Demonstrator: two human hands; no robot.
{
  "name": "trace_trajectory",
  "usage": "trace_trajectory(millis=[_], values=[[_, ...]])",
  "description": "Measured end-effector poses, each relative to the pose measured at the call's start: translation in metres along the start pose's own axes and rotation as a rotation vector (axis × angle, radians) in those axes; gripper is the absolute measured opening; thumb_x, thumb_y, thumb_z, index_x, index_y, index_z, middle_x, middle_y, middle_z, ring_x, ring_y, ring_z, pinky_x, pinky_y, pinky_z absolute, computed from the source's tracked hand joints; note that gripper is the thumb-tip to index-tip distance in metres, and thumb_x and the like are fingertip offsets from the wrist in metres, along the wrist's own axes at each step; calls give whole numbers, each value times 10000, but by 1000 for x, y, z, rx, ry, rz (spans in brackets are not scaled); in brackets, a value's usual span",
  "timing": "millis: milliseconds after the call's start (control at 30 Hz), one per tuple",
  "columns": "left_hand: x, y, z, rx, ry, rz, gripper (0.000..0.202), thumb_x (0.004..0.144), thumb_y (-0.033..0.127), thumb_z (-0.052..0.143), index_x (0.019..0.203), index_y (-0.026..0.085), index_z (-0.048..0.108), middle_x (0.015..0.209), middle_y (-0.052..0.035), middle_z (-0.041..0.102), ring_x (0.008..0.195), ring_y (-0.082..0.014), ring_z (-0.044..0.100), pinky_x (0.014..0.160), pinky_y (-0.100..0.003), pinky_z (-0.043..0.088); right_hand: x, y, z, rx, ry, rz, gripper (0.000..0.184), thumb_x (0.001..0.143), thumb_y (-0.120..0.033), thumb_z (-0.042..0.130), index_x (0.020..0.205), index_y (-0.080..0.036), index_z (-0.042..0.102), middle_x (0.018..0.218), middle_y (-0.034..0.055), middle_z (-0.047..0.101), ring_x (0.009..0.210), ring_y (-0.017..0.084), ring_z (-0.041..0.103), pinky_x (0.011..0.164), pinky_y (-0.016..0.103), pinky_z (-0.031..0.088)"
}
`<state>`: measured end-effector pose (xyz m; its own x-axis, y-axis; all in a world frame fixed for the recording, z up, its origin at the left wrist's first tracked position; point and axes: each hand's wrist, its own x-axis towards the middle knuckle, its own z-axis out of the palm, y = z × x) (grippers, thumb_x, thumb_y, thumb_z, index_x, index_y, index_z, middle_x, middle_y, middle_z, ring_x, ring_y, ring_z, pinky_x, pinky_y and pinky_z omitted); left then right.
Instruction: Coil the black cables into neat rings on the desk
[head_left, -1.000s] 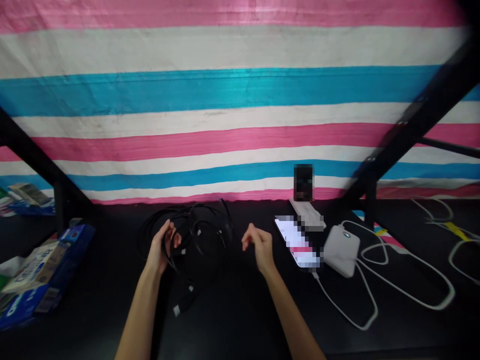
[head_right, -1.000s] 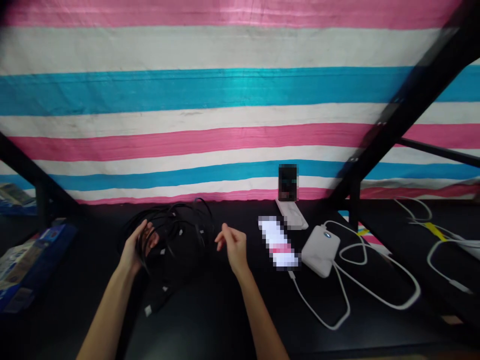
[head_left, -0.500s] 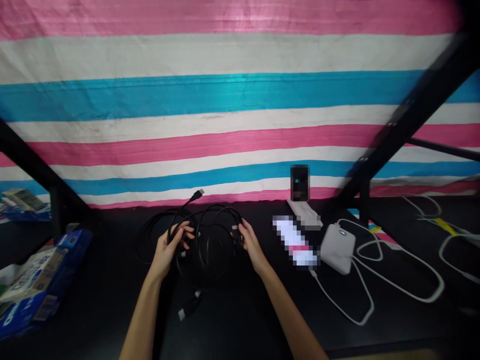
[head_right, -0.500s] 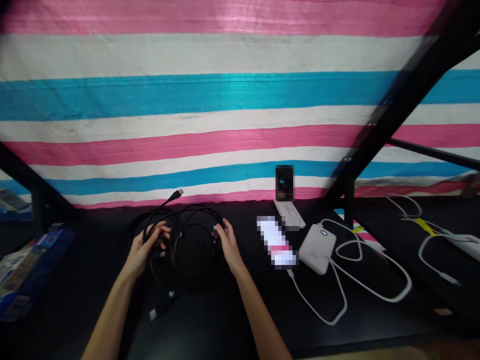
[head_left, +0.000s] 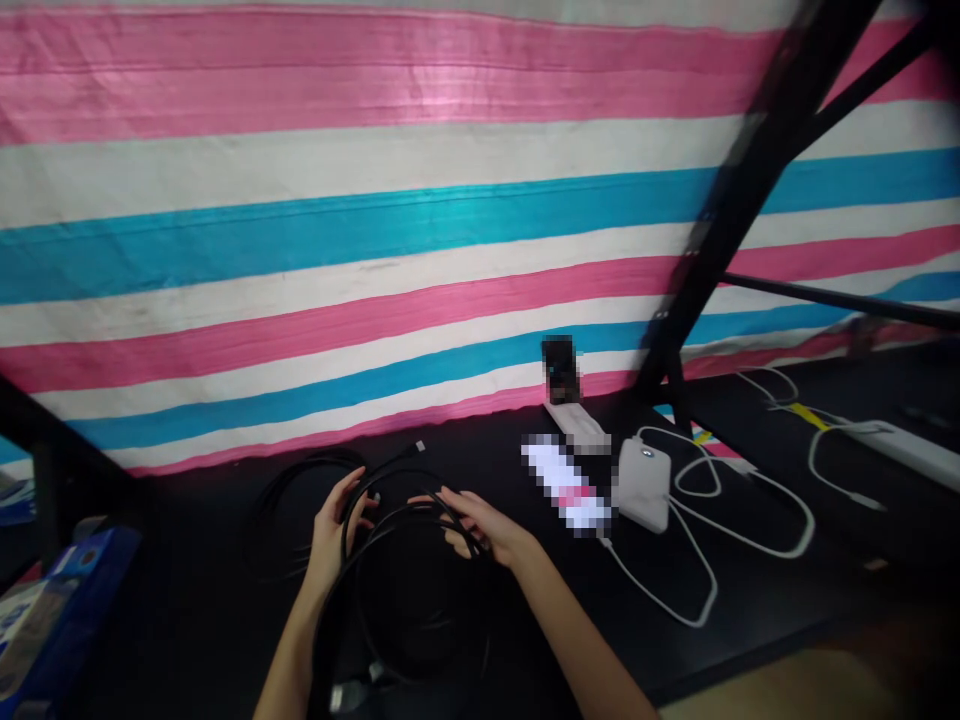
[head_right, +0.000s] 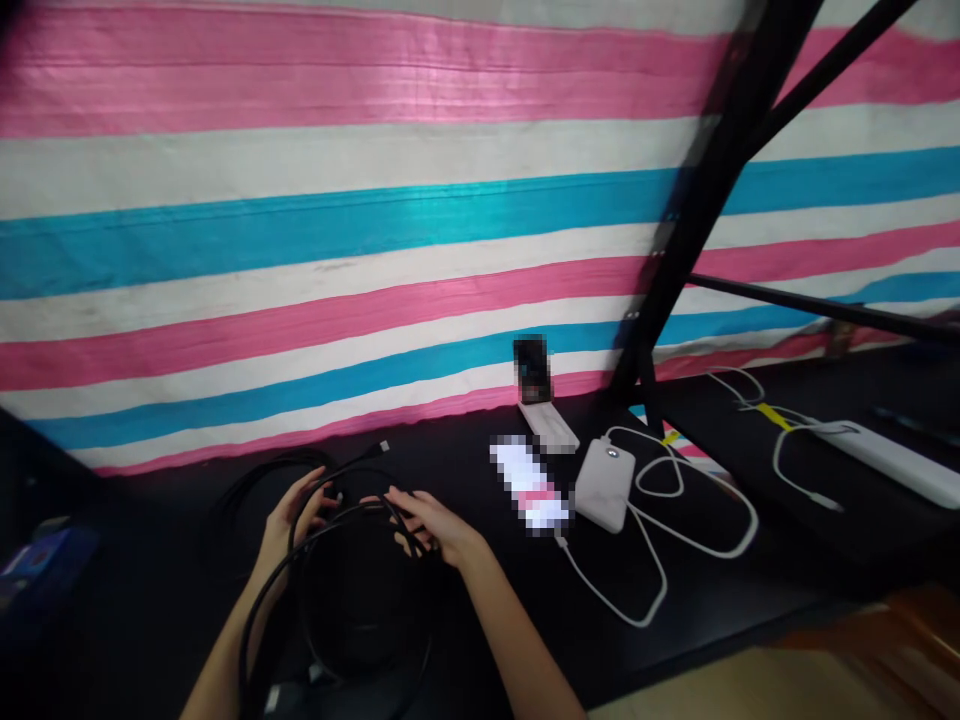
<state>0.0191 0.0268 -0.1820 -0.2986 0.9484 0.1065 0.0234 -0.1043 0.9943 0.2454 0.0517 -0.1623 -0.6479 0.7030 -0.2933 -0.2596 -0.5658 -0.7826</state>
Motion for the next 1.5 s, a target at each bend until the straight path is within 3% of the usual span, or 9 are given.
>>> trace_trajectory(millis=[233, 400, 533, 633, 767, 900, 1100, 1300, 1500], values=[[-3, 3, -6, -5, 211, 58, 533, 673, 420, 682, 1155, 231, 556, 1135, -53, 602, 1092, -203, 539, 955, -303, 407, -1, -14, -5, 133, 91, -271, 380, 735, -399, 655, 1037, -168, 654, 445, -132, 227, 335, 21, 106, 308, 150, 74], [-45, 37, 16, 224, 283, 113, 387, 744, 460, 578, 1056, 234, 617, 975, -43, 644, 1026, -252, 566, 978, -404, 377, 10, -7, -1, 375, 252, -389, 365, 709, -464, 620, 910, -164, 670, 413, -129, 232, 326, 35, 133, 310, 166, 120], [-82, 66, 42, 695, 336, 491, 686, 705, 459, 617, 1332, 304, 388, 1286, -96, 471, 1191, -328, 429, 1042, -519, 236, 16, 4, 3, 444, 405, -493, 371, 652, -433, 674, 937, -197, 645, 420, -128, 261, 324, 39, 182, 311, 165, 137], [-100, 65, 57, 841, 299, 648, 752, 706, 419, 634, 1374, 353, 294, 1432, -73, 311, 1294, -341, 302, 1057, -526, 212, 16, 4, 6, 499, 423, -506, 378, 653, -393, 687, 982, -213, 643, 440, -120, 308, 333, 45, 258, 310, 161, 195], [-107, 29, 66, 885, -87, 509, 943, 615, 443, 715, 1408, 283, 230, 1311, -119, 489, 1165, -332, 480, 921, -481, 429, 11, -1, 13, 590, 360, -494, 356, 674, -310, 696, 1017, -228, 646, 549, -69, 522, 483, 74, 512, 460, 174, 427], [-102, 8, 57, 887, -161, 418, 384, 721, 290, 610, 1105, 276, 619, 959, -71, 697, 871, -279, 644, 819, -438, 493, 6, -4, 21, 536, 246, -434, 289, 695, -312, 697, 962, -211, 656, 737, 15, 681, 738, 149, 647, 650, 244, 505], [-96, 45, 41, 621, -82, 233, 187, 684, 311, 662, 860, 266, 707, 852, -46, 721, 764, -253, 659, 709, -336, 504, 7, -3, 14, 364, 208, -434, 354, 743, -363, 658, 1058, -207, 619, 820, 49, 711, 507, 98, 584, 402, 174, 414], [-78, 88, 29, 418, 219, 143, 189, 654, 360, 661, 575, 206, 584, 459, 19, 537, 410, -127, 473, 417, -229, 376, 14, -6, -3, 238, 350, -464, 400, 748, -391, 630, 1090, -185, 616, 767, 39, 698, 377, 55, 467, 292, 153, 283], [-70, 108, 5, 396, -69, 13, 262, 528, 395, 746, 539, 188, 586, 479, -17, 566, 475, -151, 508, 448, -239, 393, 11, -10, -13, 301, 502, -535, 455, 725, -425, 627, 1113, -187, 608, 691, 8, 678, 387, 51, 461, 329, 160, 319]])
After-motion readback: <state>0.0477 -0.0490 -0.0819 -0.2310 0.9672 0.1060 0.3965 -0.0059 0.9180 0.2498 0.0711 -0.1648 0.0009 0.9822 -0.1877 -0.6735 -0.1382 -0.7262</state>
